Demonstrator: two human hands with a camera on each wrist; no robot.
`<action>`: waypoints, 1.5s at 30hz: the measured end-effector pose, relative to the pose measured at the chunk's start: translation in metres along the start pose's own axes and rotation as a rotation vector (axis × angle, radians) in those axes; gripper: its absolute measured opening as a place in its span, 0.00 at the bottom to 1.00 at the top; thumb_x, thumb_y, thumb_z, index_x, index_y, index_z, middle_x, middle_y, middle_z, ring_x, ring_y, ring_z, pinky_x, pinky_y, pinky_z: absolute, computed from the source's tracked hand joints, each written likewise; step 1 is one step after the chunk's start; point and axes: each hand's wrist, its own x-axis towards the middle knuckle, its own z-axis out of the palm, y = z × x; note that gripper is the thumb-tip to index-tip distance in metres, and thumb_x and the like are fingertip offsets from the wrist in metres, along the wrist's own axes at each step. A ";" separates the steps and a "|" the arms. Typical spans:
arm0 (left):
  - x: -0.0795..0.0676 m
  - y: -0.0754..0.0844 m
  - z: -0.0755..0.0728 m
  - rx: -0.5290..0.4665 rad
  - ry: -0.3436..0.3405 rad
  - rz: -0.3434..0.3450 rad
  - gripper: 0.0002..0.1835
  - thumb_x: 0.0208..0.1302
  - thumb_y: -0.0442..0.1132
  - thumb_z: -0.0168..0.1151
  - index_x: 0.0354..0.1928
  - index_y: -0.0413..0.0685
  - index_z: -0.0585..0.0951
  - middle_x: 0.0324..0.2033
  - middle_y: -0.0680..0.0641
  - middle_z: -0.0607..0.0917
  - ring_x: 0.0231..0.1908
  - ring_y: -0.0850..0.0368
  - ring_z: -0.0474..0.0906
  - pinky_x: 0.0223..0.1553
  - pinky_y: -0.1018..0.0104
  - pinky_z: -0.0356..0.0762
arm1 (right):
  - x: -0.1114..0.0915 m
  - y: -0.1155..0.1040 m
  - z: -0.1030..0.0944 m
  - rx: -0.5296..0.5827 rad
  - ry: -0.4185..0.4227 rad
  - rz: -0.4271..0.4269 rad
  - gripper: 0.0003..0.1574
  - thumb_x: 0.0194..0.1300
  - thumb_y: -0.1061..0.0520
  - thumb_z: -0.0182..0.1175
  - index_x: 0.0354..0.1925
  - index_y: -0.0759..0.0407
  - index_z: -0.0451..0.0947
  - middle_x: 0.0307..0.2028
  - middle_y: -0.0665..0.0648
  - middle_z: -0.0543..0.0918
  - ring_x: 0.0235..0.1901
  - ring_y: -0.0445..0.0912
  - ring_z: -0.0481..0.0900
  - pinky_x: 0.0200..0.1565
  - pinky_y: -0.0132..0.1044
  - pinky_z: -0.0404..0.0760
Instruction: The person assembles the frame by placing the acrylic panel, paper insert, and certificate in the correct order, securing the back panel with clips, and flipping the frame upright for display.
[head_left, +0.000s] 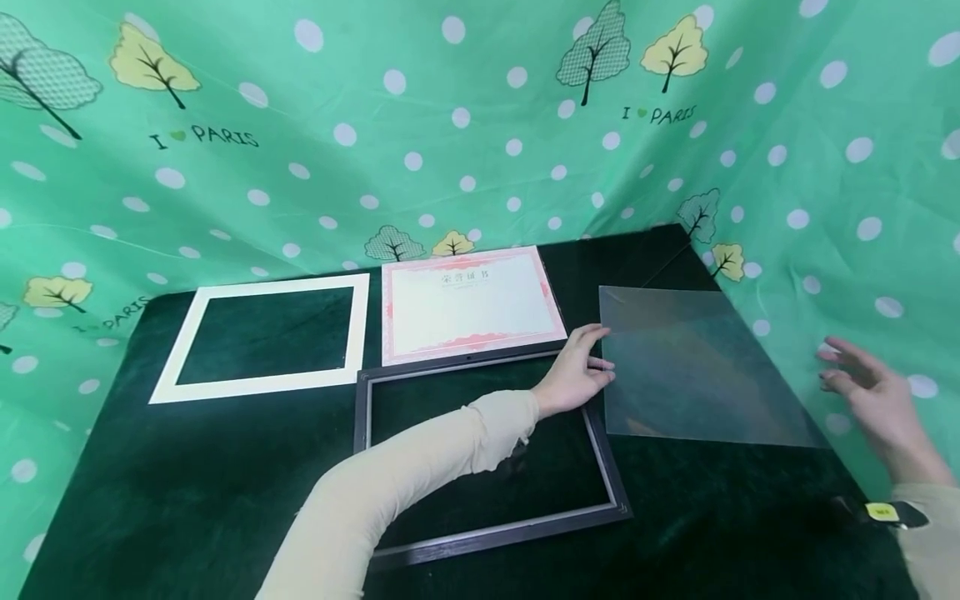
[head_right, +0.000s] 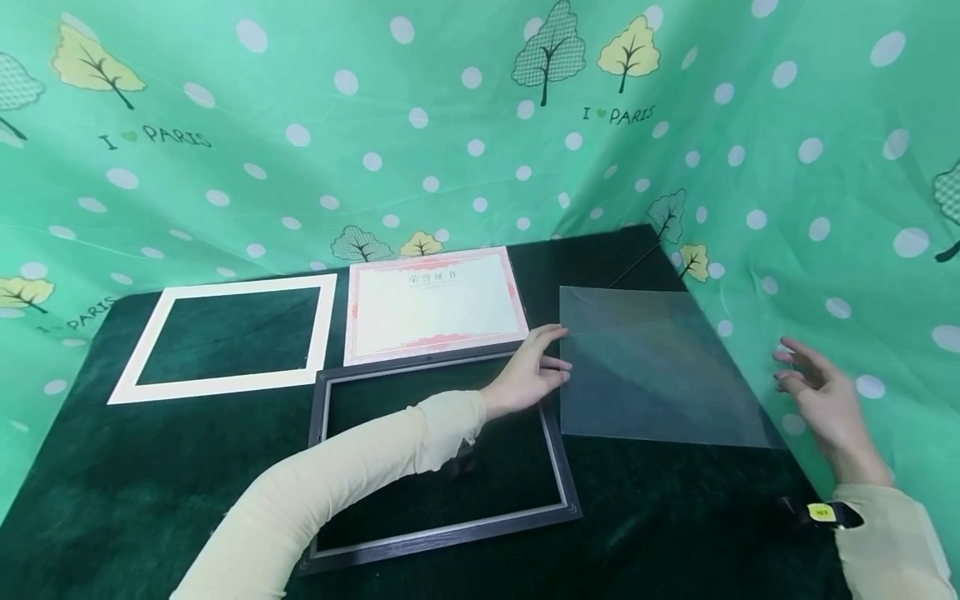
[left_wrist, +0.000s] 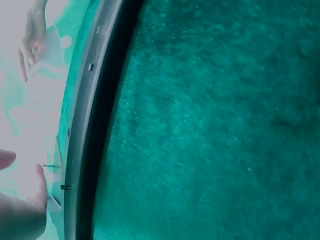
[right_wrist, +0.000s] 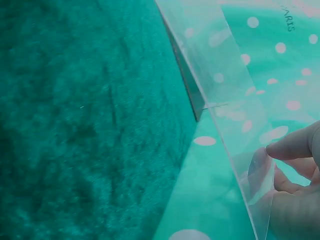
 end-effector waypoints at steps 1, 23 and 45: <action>0.000 0.000 -0.001 -0.022 0.012 0.001 0.33 0.66 0.27 0.58 0.71 0.40 0.60 0.70 0.45 0.55 0.48 0.60 0.79 0.46 0.76 0.75 | 0.001 -0.002 0.000 -0.006 0.003 -0.007 0.34 0.75 0.60 0.43 0.75 0.51 0.50 0.60 0.62 0.66 0.38 0.27 0.66 0.35 0.20 0.70; -0.062 -0.014 -0.067 -0.143 0.049 -0.158 0.33 0.66 0.24 0.57 0.71 0.42 0.59 0.68 0.46 0.59 0.44 0.55 0.82 0.50 0.66 0.76 | -0.011 -0.035 0.043 0.006 -0.248 -0.237 0.31 0.74 0.62 0.47 0.71 0.66 0.57 0.50 0.46 0.73 0.39 0.23 0.71 0.34 0.21 0.74; -0.127 -0.032 -0.123 -0.173 0.134 -0.240 0.33 0.66 0.25 0.56 0.71 0.44 0.60 0.61 0.38 0.68 0.46 0.49 0.82 0.57 0.54 0.71 | -0.023 -0.078 0.097 0.000 -0.395 -0.327 0.29 0.74 0.63 0.49 0.70 0.67 0.59 0.53 0.70 0.73 0.31 0.41 0.78 0.30 0.33 0.77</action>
